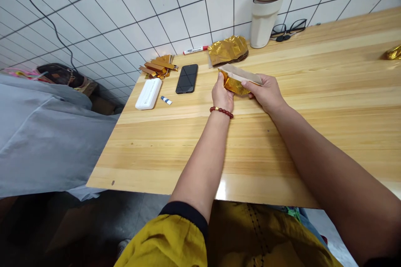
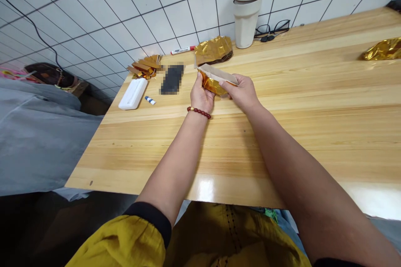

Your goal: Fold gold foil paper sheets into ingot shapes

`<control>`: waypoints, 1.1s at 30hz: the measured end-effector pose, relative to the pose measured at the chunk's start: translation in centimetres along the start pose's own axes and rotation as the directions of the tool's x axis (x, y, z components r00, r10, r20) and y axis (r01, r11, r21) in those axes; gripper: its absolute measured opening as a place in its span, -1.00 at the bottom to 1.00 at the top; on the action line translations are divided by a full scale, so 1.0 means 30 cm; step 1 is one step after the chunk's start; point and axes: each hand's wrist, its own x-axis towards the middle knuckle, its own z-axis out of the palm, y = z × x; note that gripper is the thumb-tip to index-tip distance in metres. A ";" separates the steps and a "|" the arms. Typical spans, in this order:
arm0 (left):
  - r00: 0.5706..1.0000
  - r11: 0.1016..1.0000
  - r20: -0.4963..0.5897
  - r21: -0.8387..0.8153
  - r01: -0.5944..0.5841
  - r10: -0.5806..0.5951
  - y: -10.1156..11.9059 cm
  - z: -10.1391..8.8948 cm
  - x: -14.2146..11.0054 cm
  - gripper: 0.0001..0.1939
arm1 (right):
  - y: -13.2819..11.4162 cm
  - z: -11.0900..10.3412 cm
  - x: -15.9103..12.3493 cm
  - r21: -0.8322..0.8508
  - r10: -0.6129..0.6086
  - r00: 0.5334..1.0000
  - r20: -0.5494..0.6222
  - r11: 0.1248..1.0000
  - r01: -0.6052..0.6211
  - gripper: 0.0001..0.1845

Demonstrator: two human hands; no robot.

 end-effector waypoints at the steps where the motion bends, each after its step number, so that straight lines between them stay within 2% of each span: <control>1: 1.000 1.000 -0.001 -0.003 0.001 -0.001 0.001 0.002 -0.004 -0.73 | 0.002 -0.002 0.000 0.005 -0.002 1.000 0.001 1.000 0.002 -0.75; 6: 1.000 1.000 -0.007 0.011 0.003 -0.003 0.003 0.006 -0.011 -0.74 | 0.016 -0.008 0.004 -0.006 -0.052 0.999 -0.008 0.999 0.052 -0.71; 13: 1.000 1.000 0.002 0.018 0.006 -0.006 -0.004 -0.005 0.009 -0.74 | -0.003 0.001 -0.002 0.050 -0.015 1.000 -0.017 0.999 0.015 -0.73; 25: 1.000 0.997 0.009 0.076 -0.007 0.006 -0.009 -0.010 0.016 -0.71 | 0.006 -0.004 -0.003 -0.009 -0.014 0.999 -0.029 1.000 0.014 -0.71; 33: 0.999 0.994 0.029 0.106 -0.022 0.019 -0.016 -0.016 0.027 -0.69 | 0.015 -0.006 0.006 0.014 -0.046 0.998 -0.050 0.999 0.047 -0.71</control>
